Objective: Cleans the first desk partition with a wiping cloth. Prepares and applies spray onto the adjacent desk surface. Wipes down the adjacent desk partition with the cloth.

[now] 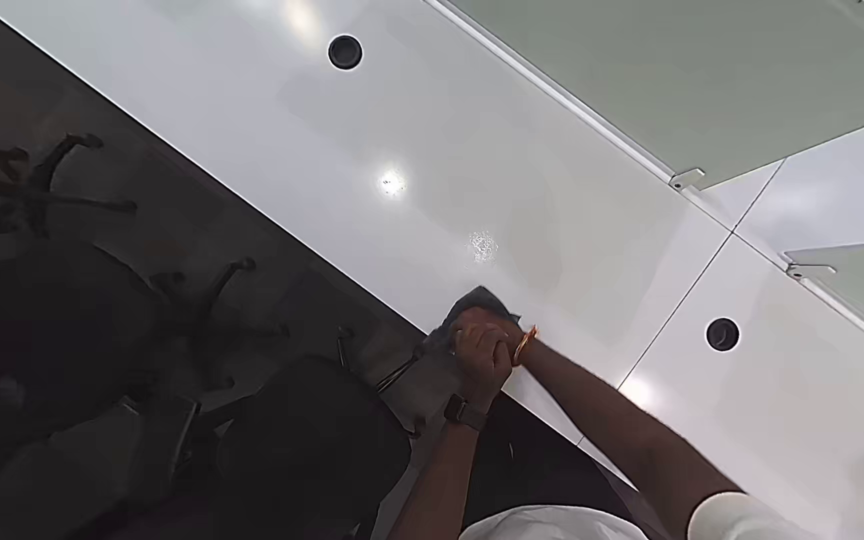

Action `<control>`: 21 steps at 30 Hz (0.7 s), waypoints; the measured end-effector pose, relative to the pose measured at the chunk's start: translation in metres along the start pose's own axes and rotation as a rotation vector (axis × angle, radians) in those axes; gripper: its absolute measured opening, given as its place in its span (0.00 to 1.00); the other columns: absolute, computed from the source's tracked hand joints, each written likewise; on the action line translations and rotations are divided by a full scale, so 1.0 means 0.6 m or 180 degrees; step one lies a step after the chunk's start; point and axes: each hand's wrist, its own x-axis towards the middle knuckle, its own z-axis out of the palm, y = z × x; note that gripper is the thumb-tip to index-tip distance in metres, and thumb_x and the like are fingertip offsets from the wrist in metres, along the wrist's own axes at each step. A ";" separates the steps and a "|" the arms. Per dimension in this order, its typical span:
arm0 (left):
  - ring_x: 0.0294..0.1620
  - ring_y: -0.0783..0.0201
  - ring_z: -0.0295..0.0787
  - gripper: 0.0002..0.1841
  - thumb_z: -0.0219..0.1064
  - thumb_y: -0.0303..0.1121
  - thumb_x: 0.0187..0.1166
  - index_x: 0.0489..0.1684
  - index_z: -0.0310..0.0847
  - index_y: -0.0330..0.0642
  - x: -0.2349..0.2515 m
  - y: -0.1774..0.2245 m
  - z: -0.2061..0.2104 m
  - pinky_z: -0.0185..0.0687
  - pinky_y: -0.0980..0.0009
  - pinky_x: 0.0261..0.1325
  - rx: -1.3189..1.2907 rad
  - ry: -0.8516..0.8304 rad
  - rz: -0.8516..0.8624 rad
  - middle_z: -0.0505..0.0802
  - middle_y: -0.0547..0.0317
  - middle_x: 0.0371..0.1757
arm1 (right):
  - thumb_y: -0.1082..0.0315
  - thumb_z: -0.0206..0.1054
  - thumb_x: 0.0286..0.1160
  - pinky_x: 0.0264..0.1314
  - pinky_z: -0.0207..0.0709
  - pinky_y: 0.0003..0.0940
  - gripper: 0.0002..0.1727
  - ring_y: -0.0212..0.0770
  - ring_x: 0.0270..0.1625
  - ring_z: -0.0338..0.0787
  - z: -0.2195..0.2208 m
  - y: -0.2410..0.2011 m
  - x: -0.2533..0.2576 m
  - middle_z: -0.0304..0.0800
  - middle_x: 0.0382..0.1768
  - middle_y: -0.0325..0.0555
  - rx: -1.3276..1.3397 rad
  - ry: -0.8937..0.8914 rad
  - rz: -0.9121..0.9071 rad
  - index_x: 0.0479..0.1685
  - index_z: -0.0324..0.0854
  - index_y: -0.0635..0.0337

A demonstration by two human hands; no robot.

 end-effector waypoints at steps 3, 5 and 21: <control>0.48 0.60 0.89 0.12 0.58 0.27 0.72 0.30 0.91 0.43 -0.025 -0.026 -0.014 0.80 0.62 0.55 0.0094 -0.0044 -0.0178 0.96 0.56 0.41 | 0.64 0.59 0.81 0.45 0.82 0.47 0.13 0.46 0.39 0.90 -0.018 0.130 0.085 0.90 0.34 0.50 -0.1177 0.0625 -0.0491 0.43 0.88 0.61; 0.48 0.60 0.90 0.12 0.58 0.27 0.73 0.30 0.91 0.42 -0.036 -0.035 -0.018 0.82 0.62 0.57 0.0139 -0.0033 -0.0269 0.96 0.56 0.40 | 0.58 0.60 0.83 0.40 0.81 0.55 0.16 0.53 0.37 0.89 0.007 0.139 0.099 0.90 0.32 0.52 -0.1136 0.1205 -0.0017 0.42 0.88 0.60; 0.85 0.46 0.72 0.19 0.54 0.30 0.82 0.62 0.88 0.37 -0.048 -0.106 0.039 0.63 0.51 0.88 0.0559 -0.0431 -0.0144 0.84 0.42 0.77 | 0.35 0.46 0.80 0.91 0.46 0.68 0.38 0.51 0.95 0.52 -0.134 0.330 -0.067 0.54 0.94 0.45 -0.2655 0.2508 0.0283 0.90 0.65 0.35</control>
